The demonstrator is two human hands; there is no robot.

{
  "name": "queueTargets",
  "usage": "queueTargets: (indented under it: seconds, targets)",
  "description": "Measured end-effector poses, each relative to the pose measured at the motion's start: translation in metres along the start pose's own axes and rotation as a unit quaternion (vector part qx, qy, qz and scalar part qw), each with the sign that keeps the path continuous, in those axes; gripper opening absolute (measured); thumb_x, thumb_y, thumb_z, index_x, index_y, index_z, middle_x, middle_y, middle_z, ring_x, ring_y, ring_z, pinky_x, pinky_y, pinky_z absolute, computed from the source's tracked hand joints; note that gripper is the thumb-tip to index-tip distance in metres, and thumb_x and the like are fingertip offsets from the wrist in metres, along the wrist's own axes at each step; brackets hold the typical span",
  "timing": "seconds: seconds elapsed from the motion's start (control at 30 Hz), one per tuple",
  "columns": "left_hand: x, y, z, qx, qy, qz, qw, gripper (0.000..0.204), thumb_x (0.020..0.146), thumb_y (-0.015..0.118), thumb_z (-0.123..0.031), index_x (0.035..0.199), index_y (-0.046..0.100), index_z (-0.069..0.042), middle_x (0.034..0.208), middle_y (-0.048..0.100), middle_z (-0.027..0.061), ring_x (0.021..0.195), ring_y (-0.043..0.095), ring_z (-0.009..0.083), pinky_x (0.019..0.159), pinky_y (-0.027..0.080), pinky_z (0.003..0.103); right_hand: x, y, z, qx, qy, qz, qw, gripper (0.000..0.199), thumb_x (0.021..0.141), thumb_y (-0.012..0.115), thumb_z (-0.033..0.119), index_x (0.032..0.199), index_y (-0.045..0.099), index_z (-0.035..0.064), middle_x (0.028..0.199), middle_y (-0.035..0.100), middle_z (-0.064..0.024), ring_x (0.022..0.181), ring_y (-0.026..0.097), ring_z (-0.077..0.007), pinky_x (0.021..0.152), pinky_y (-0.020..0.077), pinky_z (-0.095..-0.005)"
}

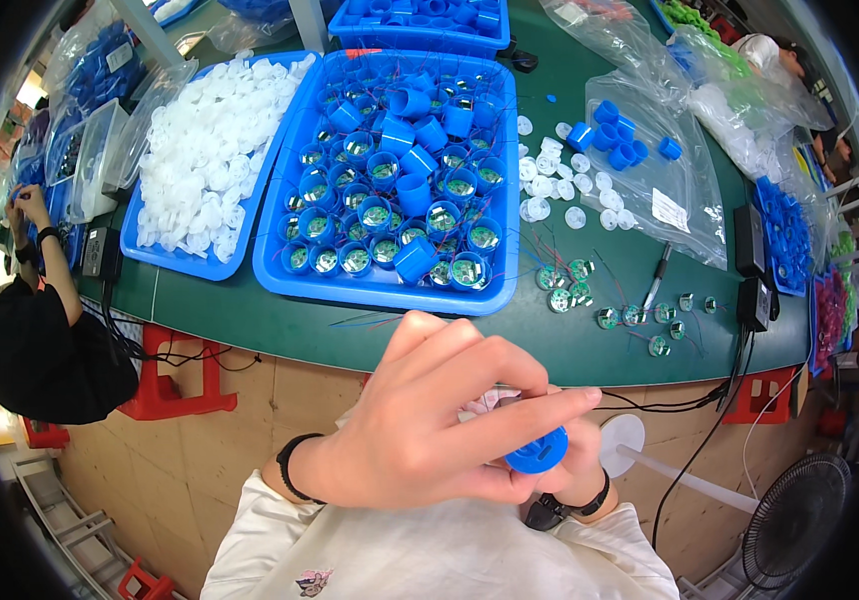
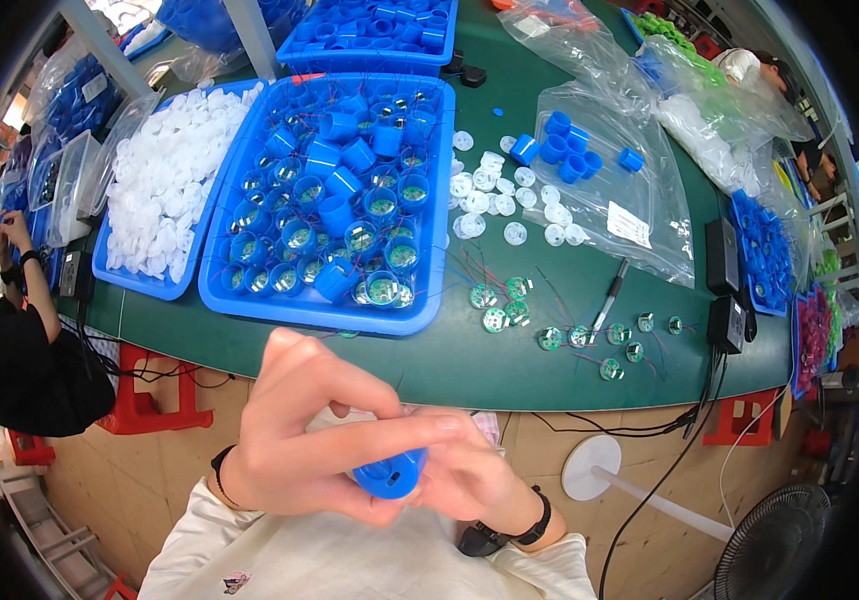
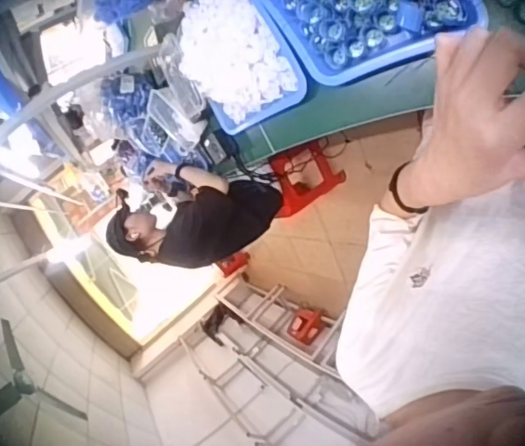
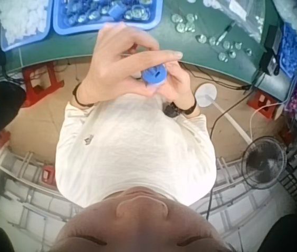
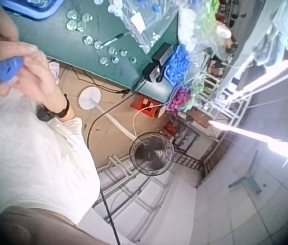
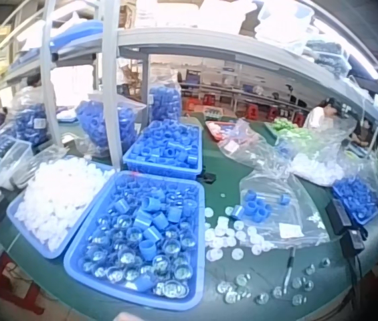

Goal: The person is manually assembling small circular electronic components into blue plastic cylindrical caps.

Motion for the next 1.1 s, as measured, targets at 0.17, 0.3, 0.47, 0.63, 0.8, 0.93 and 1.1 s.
queueTargets:
  seconds: [0.17, 0.3, 0.47, 0.63, 0.8, 0.93, 1.1]
  targets:
    - [-0.003, 0.007, -0.001, 0.056, 0.006, -0.030, 0.998, 0.054, 0.037, 0.071, -0.024, 0.090, 0.074, -0.021, 0.076, 0.053, -0.0097, 0.064, 0.040, 0.0114, 0.063, 0.026, 0.028, 0.001, 0.010, -0.003, -0.008, -0.069, 0.007, 0.998, 0.039, 0.088, 0.062, 0.022, 0.117, 0.046, 0.0006, 0.102, 0.054, -0.0093, 0.088, 0.052, -0.0150, 0.066, 0.0431, -0.0285]
    - [-0.006, 0.004, 0.000, 0.067, 0.011, -0.030, 0.997, 0.035, 0.054, 0.068, -0.019, 0.088, 0.068, -0.016, 0.078, 0.055, -0.0088, 0.061, 0.043, 0.0111, 0.062, 0.029, 0.027, 0.001, -0.006, -0.001, 0.008, -0.014, 0.025, 1.000, 0.041, 0.087, 0.063, 0.025, 0.115, 0.047, -0.0001, 0.101, 0.053, -0.0081, 0.087, 0.053, -0.0143, 0.067, 0.0434, -0.0280]
    - [-0.008, 0.004, 0.000, 0.077, 0.027, -0.023, 0.996, 0.034, 0.053, 0.068, -0.021, 0.087, 0.068, -0.014, 0.076, 0.055, -0.0086, 0.062, 0.044, 0.0115, 0.062, 0.029, 0.028, 0.001, 0.004, 0.003, -0.048, 0.028, 0.022, 0.998, 0.038, 0.087, 0.064, 0.026, 0.111, 0.050, -0.0012, 0.094, 0.055, -0.0064, 0.076, 0.053, -0.0106, 0.060, 0.0424, -0.0243]
    - [-0.015, 0.009, 0.004, 0.067, 0.057, -0.042, 0.995, 0.038, 0.050, 0.068, -0.021, 0.086, 0.068, -0.012, 0.068, 0.045, -0.0061, 0.059, 0.042, 0.0125, 0.061, 0.027, 0.028, 0.000, 0.002, 0.004, 0.051, 0.083, 0.086, 0.991, 0.037, 0.091, 0.058, 0.023, 0.115, 0.050, -0.0047, 0.085, 0.059, -0.0047, 0.046, 0.044, -0.0011, 0.040, 0.0331, -0.0167]
    - [-0.025, 0.014, 0.008, 0.066, 0.055, -0.072, 0.994, 0.039, 0.049, 0.069, -0.023, 0.086, 0.069, -0.011, 0.065, 0.039, -0.0061, 0.058, 0.040, 0.0120, 0.060, 0.026, 0.028, 0.002, 0.017, 0.009, 0.060, 0.140, -0.113, 0.982, 0.021, 0.088, 0.048, 0.003, 0.069, 0.055, 0.0008, 0.040, 0.048, 0.0034, 0.032, 0.045, -0.0087, 0.028, 0.0302, -0.0208]
    - [-0.024, 0.015, 0.006, 0.069, 0.060, -0.091, 0.992, 0.038, 0.049, 0.070, -0.022, 0.086, 0.070, -0.011, 0.065, 0.039, -0.0061, 0.058, 0.040, 0.0115, 0.060, 0.025, 0.027, -0.001, -0.002, 0.003, 0.118, 0.163, -0.035, 0.979, 0.020, 0.088, 0.048, 0.004, 0.070, 0.055, -0.0004, 0.040, 0.047, 0.0025, 0.031, 0.043, -0.0081, 0.027, 0.0298, -0.0231]
    - [-0.028, 0.008, 0.000, 0.054, 0.012, -0.056, 0.997, 0.039, 0.050, 0.078, -0.020, 0.088, 0.071, -0.013, 0.071, 0.044, -0.0053, 0.061, 0.043, 0.0117, 0.061, 0.027, 0.027, -0.002, 0.004, 0.010, 0.004, 0.099, 0.021, 0.995, 0.030, 0.095, 0.050, 0.014, 0.117, 0.051, -0.0066, 0.077, 0.063, -0.0030, 0.031, 0.038, 0.0007, 0.029, 0.0284, -0.0173]
Point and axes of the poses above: each hand's wrist, its own x-axis towards the middle knuckle, its own y-axis out of the palm, z = x × y, the point moved 2 cm from there along x, towards the middle knuckle
